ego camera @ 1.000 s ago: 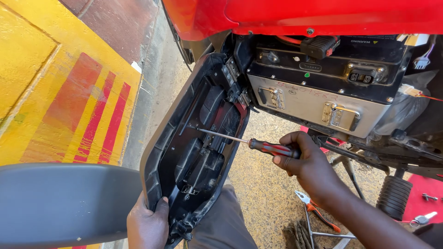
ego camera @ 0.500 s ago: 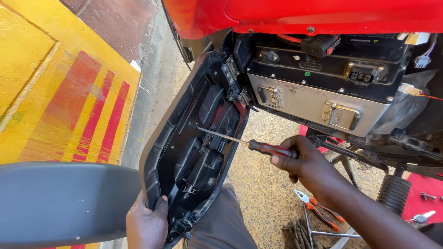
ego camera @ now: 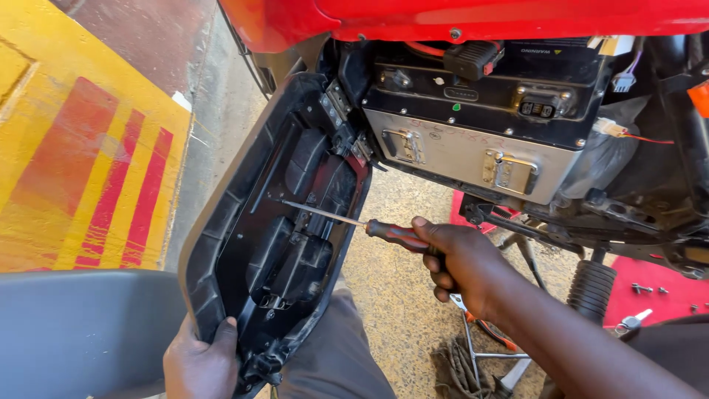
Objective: Using a screwdriver to remove or install screws on a motorcycle side panel
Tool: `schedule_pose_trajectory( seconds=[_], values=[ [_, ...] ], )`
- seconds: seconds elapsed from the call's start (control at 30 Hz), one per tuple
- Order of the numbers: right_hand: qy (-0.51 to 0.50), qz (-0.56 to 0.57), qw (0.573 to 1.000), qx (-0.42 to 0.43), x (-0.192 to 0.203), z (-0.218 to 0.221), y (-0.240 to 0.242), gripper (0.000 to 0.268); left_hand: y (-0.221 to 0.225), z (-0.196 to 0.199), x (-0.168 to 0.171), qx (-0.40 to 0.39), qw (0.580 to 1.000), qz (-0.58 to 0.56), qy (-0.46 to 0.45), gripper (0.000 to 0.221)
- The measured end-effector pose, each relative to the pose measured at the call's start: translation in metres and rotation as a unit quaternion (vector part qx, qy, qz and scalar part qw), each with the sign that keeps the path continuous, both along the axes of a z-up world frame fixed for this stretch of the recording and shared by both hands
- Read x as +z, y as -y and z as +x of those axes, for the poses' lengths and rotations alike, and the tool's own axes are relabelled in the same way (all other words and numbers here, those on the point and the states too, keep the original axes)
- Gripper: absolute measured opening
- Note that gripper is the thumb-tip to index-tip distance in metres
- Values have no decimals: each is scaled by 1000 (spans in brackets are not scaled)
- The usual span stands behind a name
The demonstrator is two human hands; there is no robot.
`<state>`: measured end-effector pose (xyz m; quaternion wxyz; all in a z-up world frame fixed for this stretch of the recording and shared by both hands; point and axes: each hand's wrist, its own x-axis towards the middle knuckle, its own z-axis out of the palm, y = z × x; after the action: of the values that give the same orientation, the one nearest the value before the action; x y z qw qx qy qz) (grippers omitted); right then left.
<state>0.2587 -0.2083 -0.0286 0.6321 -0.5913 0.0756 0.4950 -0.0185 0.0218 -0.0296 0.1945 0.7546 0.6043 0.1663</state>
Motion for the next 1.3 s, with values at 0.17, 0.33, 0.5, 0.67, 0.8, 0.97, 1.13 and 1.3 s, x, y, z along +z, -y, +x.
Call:
schedule_pose_trajectory(
  seconds=[0.17,0.33,0.5,0.67,0.8,0.97,1.13,1.3],
  values=[
    [395,-49,915,66,-20,-9,4,33,-1,-3,-5,-13,1000,13,-12,33],
    [519,-81,848,65,-9,-13,3,28,3,2,0,0,1000,8,-27,26],
    [-36,20,998,-50,0,-2,0,36,-1,-2,-9,-12,999,29,12,20],
    [148,-21,988,46,-12,-3,2,34,3,4,5,2,1000,-3,-16,28],
    [454,-86,881,99,-14,-13,1,30,-3,-6,-5,-6,999,19,-27,32],
    [469,-62,879,64,-12,-15,2,25,-1,-2,-3,-19,999,26,-26,26],
    [-43,6,998,-46,0,-5,-3,32,1,-2,-2,-6,1000,9,-26,22],
    [235,-37,968,76,-4,-11,1,31,-2,-4,-5,-13,1000,7,12,30]
  ],
)
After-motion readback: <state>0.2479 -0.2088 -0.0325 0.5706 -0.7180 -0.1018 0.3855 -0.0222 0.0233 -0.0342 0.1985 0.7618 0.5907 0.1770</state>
